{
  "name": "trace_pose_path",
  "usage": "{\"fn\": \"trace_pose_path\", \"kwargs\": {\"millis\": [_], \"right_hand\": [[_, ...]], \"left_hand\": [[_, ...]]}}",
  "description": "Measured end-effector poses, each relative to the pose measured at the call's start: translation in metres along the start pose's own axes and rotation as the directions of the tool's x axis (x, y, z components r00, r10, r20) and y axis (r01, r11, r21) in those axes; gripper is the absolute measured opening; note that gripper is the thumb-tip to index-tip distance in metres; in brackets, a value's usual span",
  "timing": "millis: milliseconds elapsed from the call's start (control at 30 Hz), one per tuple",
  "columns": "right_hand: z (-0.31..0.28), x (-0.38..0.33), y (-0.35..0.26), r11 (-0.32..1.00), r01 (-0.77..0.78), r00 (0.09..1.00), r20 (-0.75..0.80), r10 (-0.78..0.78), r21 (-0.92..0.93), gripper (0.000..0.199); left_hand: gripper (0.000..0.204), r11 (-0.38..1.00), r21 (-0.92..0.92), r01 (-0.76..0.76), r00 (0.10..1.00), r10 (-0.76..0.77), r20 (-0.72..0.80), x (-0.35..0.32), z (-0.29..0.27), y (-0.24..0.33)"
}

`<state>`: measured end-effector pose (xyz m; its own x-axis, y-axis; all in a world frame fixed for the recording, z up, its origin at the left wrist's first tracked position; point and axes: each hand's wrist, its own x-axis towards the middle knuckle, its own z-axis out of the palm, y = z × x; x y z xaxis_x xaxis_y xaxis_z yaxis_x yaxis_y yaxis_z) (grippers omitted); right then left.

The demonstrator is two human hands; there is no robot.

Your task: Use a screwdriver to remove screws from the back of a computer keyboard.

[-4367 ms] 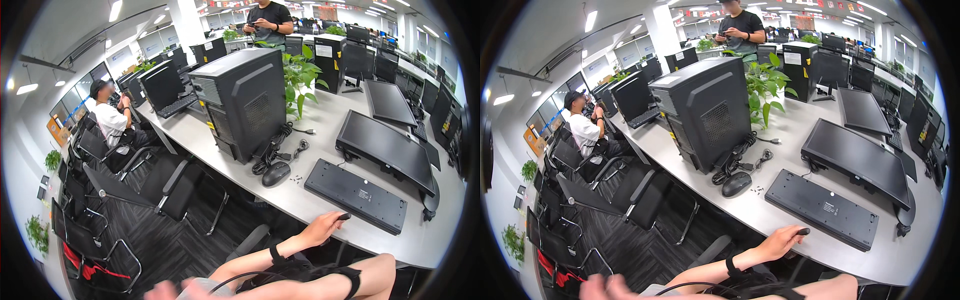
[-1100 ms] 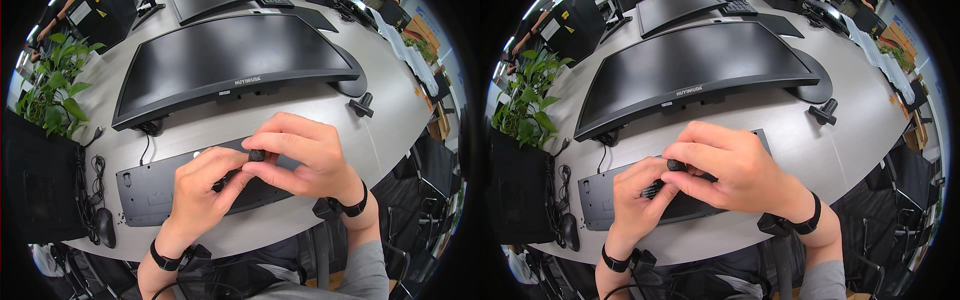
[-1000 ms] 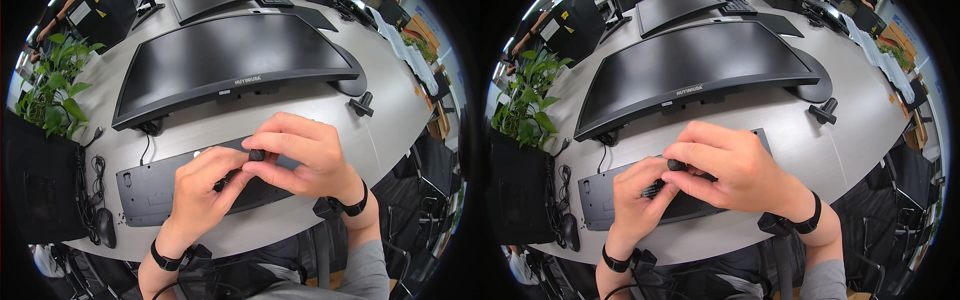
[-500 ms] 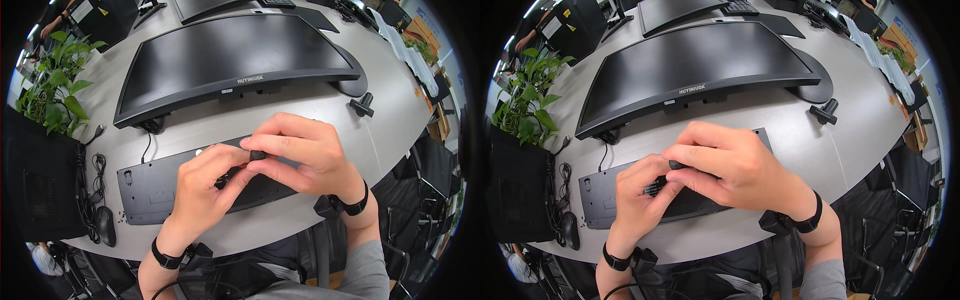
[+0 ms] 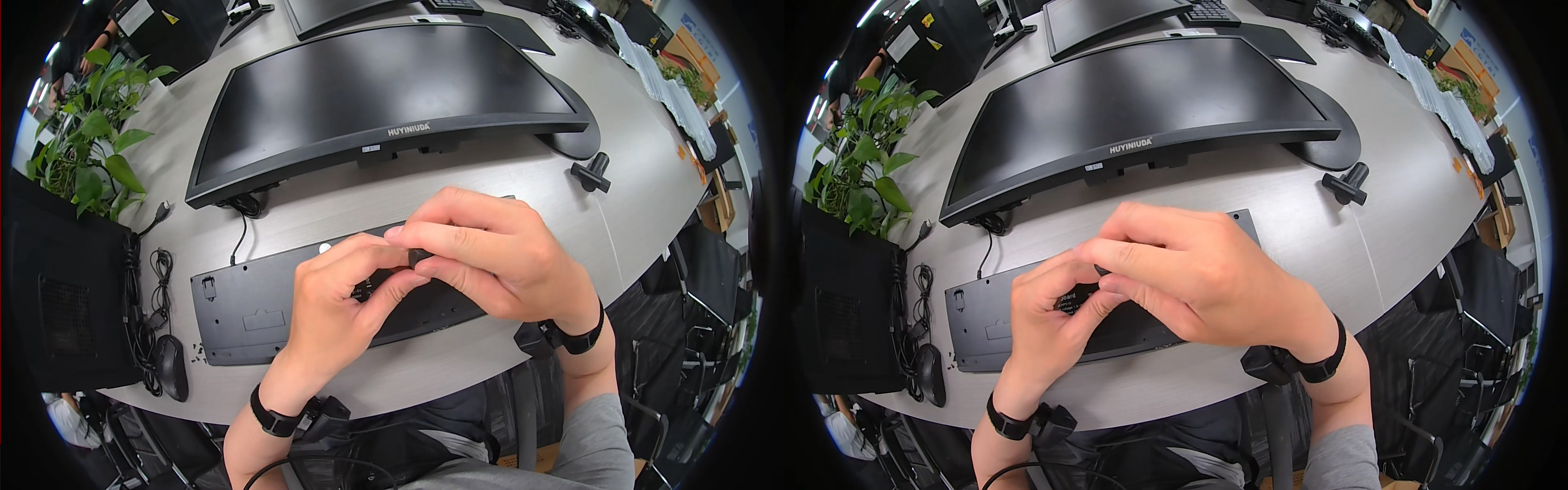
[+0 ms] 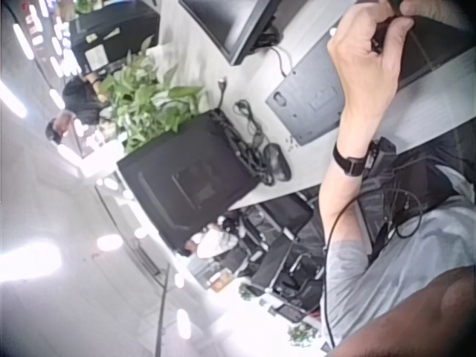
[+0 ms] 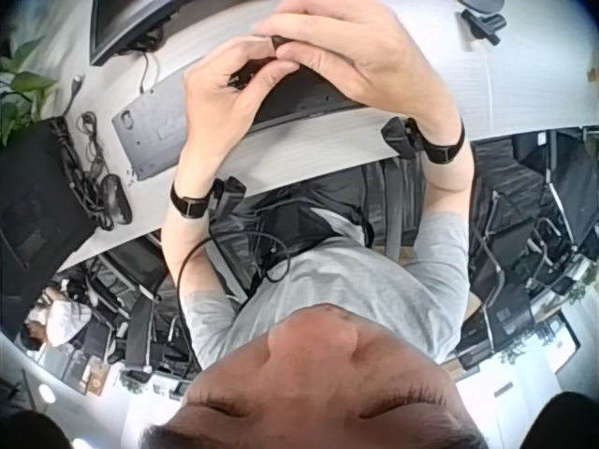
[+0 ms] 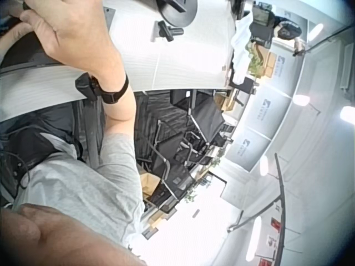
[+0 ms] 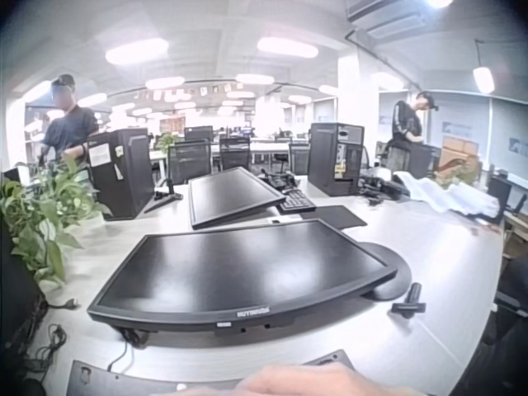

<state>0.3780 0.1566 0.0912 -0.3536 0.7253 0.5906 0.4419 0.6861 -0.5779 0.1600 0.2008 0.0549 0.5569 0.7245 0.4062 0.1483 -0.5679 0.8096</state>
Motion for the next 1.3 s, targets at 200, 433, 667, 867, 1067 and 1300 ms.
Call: {"fn": "trace_pose_path", "kwargs": {"millis": [200,433,667,867,1067,1300], "right_hand": [[0.0005,0.0004,0.001,1.0,0.017,1.0,0.011,-0.017,-0.018,0.038],[0.0012,0.0001,0.0015,0.996,0.025,0.999,-0.018,-0.026,-0.086,0.039],[0.0031,0.0013,-0.0032,0.992,-0.011,1.0,0.01,0.013,-0.128,0.039],[0.0018,0.002,-0.0027,0.996,0.032,0.999,0.033,-0.029,-0.082,0.036],[-0.0016,0.0016,0.0003,0.997,0.068,0.997,0.024,-0.067,-0.049,0.034],[-0.0026,-0.0029,-0.0031,0.992,-0.035,0.999,0.011,0.036,-0.119,0.037]], "left_hand": [[0.014,1.0,-0.02,-0.012,1.0,0.012,-0.012,-0.0004,0.0019,-0.003],[0.014,1.0,0.031,-0.007,1.0,0.007,-0.004,-0.0021,0.001,-0.0014],[0.015,1.0,0.007,-0.005,1.0,0.005,0.006,-0.0029,-0.0002,-0.0031],[0.016,0.999,-0.028,-0.028,1.0,0.028,0.0,-0.0038,0.0012,-0.0081],[0.016,0.999,-0.041,-0.007,0.999,0.009,0.049,-0.0042,-0.0023,-0.0047],[0.016,0.997,-0.065,0.031,0.992,-0.023,0.123,-0.0029,-0.0067,-0.0006]]}}
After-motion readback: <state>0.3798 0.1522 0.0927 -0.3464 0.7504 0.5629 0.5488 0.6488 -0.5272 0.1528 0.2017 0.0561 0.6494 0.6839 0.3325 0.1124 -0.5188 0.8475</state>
